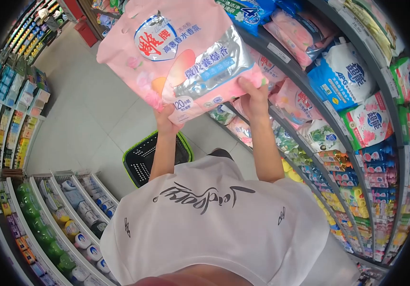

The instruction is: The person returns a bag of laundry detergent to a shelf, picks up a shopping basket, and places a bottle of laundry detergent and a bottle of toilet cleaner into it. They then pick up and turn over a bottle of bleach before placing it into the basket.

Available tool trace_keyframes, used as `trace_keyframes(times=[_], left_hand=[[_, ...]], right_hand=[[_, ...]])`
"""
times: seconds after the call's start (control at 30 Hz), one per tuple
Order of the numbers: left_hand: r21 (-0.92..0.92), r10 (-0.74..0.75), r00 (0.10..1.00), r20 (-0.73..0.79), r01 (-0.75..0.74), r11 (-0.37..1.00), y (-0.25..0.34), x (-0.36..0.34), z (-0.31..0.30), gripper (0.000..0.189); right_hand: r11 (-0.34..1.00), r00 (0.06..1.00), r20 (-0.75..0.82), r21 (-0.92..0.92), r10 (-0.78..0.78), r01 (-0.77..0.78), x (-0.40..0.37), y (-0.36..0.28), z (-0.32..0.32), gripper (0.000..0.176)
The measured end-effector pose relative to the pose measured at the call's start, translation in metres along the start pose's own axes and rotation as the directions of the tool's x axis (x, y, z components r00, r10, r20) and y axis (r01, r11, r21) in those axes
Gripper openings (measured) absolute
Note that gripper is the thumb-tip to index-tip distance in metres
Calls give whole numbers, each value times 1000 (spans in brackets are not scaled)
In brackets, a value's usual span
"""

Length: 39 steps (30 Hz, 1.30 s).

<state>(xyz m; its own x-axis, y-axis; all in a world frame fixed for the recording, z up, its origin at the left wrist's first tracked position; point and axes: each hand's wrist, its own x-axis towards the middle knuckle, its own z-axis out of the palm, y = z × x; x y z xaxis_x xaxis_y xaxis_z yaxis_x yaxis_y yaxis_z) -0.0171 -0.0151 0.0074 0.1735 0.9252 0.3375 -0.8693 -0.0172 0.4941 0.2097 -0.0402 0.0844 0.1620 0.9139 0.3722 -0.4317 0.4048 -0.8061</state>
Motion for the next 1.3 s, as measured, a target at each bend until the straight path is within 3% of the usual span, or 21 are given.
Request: trace_keyframes(times=[0.23, 0.3, 0.57, 0.87, 1.13, 1.2, 1.3], left_hand=[[-73, -12, 1000, 21, 14, 997, -7, -9, -5, 64], [-97, -51, 996, 69, 58, 994, -7, -11, -10, 63], [-131, -63, 998, 14, 64, 989, -4, -15, -4, 64], [3, -5, 1000, 27, 5, 1000, -4, -22, -21, 69], [-39, -13, 1000, -1, 13, 999, -1, -23, -17, 62], [-36, -19, 999, -48, 17, 999, -1, -23, -12, 59], [11, 33, 999, 18, -33, 999, -5, -21, -18, 63]], right_hand=[[994, 996, 8, -55, -90, 91, -5, -22, 9, 64], [995, 998, -54, 93, -43, 48, -3, -37, 27, 63], [989, 996, -68, 135, -49, 58, -3, -54, 41, 72], [994, 994, -49, 50, -94, 97, -4, -57, 43, 70], [932, 976, 30, -291, -216, 215, -9, -47, 33, 59], [929, 971, 17, -289, -238, 232, -11, -44, 35, 57], [900, 956, 6, -336, -293, 278, -12, -38, 34, 53]])
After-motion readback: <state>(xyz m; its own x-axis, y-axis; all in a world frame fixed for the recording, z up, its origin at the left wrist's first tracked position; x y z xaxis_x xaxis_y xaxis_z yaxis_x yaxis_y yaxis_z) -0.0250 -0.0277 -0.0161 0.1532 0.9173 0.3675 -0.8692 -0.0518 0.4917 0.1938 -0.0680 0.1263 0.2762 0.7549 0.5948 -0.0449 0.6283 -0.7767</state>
